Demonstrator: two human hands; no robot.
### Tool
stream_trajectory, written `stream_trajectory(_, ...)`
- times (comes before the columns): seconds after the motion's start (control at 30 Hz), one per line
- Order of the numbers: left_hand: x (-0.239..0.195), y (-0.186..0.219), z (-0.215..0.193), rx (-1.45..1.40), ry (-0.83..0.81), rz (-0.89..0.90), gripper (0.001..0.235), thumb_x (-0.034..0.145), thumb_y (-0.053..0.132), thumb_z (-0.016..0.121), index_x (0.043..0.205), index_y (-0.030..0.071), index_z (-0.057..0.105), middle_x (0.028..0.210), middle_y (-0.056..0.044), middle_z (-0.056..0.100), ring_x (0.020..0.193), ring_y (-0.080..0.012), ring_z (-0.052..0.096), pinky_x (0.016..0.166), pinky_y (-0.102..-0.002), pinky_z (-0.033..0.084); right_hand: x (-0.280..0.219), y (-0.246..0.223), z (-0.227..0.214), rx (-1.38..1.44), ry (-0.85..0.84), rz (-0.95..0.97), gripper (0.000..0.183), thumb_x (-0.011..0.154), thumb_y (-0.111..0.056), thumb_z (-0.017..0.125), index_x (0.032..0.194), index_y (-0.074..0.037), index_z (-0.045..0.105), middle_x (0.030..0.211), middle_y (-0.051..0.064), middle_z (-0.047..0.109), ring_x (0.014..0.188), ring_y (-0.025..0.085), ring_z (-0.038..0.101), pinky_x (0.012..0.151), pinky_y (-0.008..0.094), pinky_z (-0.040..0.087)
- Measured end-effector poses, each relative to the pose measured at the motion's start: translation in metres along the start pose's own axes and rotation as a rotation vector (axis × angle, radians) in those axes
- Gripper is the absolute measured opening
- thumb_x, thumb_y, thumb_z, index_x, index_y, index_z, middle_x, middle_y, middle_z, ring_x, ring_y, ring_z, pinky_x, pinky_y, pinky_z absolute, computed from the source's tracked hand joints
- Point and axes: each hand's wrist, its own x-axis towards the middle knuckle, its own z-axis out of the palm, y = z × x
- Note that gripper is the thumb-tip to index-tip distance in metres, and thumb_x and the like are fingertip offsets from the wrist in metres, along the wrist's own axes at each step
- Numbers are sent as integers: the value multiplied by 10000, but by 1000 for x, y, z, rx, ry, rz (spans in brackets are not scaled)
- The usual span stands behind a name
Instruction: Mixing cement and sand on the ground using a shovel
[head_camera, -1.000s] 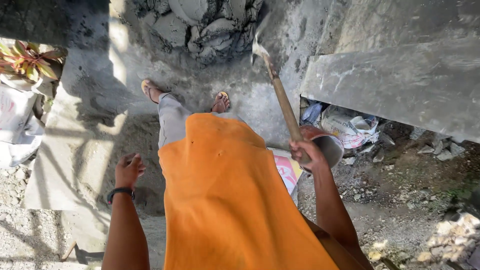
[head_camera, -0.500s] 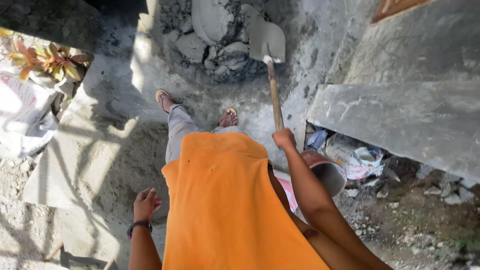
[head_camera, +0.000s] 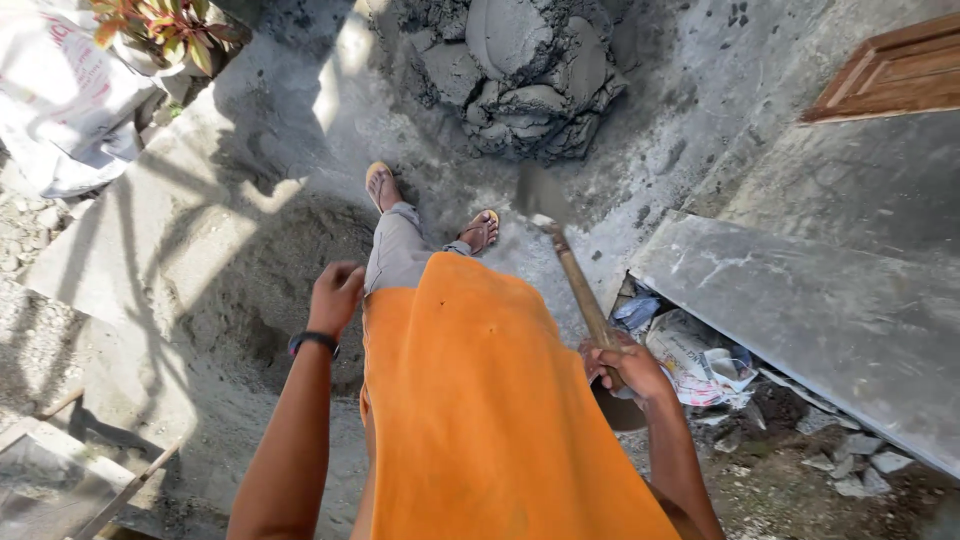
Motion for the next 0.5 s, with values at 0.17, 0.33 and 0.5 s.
stream_trajectory(0.17,-8,115,69,154,-366,238,229,960,205,642,949,-16,700,832,-260,688,845,-396,685,834,-512,534,45,-8,36,61,-155,2,228,871,-113,697,932,104,666,645,143,578,436,194,571,378,366,460)
stream_trajectory(0.33,-38,156,96,93,-893,80,272,992,279,576,990,12,625,689,-142,665,579,-204,673,544,-301,596,79,-72,133,28,-299,10,248,933,-294,659,946,-50,618,708,15,586,515,94,593,423,278,492)
stream_trajectory(0.5,-39,131,86,-152,-745,-242,647,978,429,631,1327,-63,395,745,-233,696,573,-262,719,471,-364,644,124,-109,223,184,-420,94,301,878,-341,661,968,-57,615,778,-5,602,587,119,618,487,302,524)
